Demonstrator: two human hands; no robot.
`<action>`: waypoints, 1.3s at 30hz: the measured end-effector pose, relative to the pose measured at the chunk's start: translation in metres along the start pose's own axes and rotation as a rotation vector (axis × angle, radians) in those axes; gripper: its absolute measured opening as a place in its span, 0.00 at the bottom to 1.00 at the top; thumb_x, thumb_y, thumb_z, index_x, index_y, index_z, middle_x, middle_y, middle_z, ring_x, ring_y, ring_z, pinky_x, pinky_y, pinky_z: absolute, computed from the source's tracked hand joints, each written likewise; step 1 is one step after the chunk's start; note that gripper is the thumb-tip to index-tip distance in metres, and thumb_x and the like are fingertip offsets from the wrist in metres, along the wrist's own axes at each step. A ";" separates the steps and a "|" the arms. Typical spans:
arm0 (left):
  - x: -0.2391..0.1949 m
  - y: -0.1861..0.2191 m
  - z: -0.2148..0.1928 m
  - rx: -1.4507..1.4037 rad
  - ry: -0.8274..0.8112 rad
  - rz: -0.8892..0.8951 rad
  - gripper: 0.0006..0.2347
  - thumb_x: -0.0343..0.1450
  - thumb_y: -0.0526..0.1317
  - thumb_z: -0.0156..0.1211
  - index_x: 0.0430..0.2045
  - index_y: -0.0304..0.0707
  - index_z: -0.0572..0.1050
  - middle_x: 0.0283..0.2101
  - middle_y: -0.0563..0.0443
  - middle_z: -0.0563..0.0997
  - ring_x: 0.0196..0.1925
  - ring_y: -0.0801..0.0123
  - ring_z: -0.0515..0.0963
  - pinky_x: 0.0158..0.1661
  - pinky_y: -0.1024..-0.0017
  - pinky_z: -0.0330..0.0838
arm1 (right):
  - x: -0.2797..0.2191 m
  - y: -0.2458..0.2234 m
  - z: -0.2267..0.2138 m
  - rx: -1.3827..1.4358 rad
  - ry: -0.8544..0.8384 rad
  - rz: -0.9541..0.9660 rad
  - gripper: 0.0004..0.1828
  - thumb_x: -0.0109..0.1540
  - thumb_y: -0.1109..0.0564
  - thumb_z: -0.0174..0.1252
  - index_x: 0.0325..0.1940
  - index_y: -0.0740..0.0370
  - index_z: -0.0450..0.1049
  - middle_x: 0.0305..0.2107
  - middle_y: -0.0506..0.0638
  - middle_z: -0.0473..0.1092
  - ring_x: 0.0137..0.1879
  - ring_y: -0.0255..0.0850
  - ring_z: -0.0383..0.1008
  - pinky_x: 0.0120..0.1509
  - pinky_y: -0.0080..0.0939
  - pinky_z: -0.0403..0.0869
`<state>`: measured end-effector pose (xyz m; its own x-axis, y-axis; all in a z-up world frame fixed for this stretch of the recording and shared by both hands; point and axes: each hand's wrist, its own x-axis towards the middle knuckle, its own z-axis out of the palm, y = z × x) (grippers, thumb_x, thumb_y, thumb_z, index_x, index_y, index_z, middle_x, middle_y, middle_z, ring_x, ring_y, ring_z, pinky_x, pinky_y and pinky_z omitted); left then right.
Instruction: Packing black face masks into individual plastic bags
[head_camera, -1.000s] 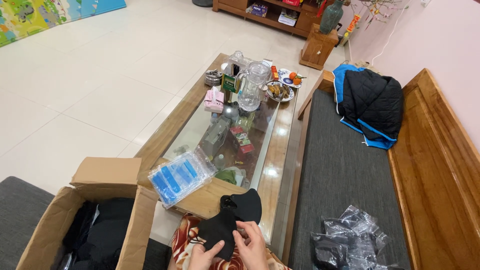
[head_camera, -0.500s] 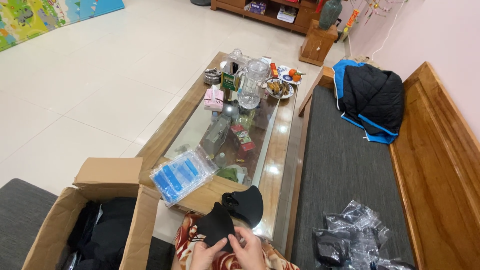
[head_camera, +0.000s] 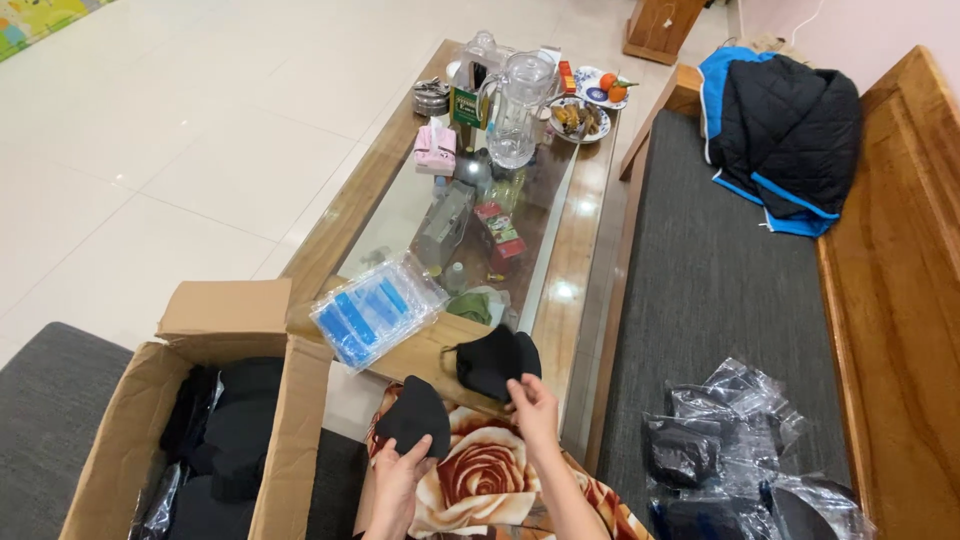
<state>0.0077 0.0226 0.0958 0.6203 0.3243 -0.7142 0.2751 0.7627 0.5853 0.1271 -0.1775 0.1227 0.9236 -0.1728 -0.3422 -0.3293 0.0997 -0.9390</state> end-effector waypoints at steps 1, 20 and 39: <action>0.005 -0.002 -0.003 -0.057 -0.013 0.034 0.43 0.66 0.26 0.64 0.71 0.21 0.37 0.64 0.21 0.61 0.42 0.55 0.77 0.41 0.66 0.75 | 0.012 0.005 -0.003 0.047 0.041 0.073 0.13 0.64 0.61 0.62 0.51 0.68 0.75 0.31 0.55 0.75 0.27 0.39 0.69 0.25 0.34 0.64; -0.032 0.032 0.017 -0.045 -0.169 0.108 0.08 0.69 0.21 0.64 0.40 0.20 0.77 0.36 0.34 0.82 0.33 0.55 0.82 0.37 0.63 0.78 | 0.001 -0.020 -0.007 -0.446 0.085 -0.063 0.27 0.65 0.58 0.56 0.70 0.58 0.64 0.18 0.47 0.69 0.25 0.36 0.67 0.36 0.35 0.70; 0.021 -0.007 0.006 0.024 -0.202 -0.006 0.13 0.69 0.21 0.65 0.46 0.21 0.74 0.37 0.30 0.84 0.32 0.53 0.82 0.33 0.65 0.77 | -0.033 -0.041 0.000 -0.676 -0.021 -0.198 0.20 0.64 0.48 0.56 0.61 0.47 0.75 0.19 0.43 0.67 0.25 0.33 0.66 0.31 0.34 0.65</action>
<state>0.0232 0.0204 0.0789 0.7526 0.1991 -0.6276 0.2952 0.7499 0.5920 0.1102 -0.1763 0.1722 0.9801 -0.1049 -0.1686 -0.1982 -0.5634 -0.8020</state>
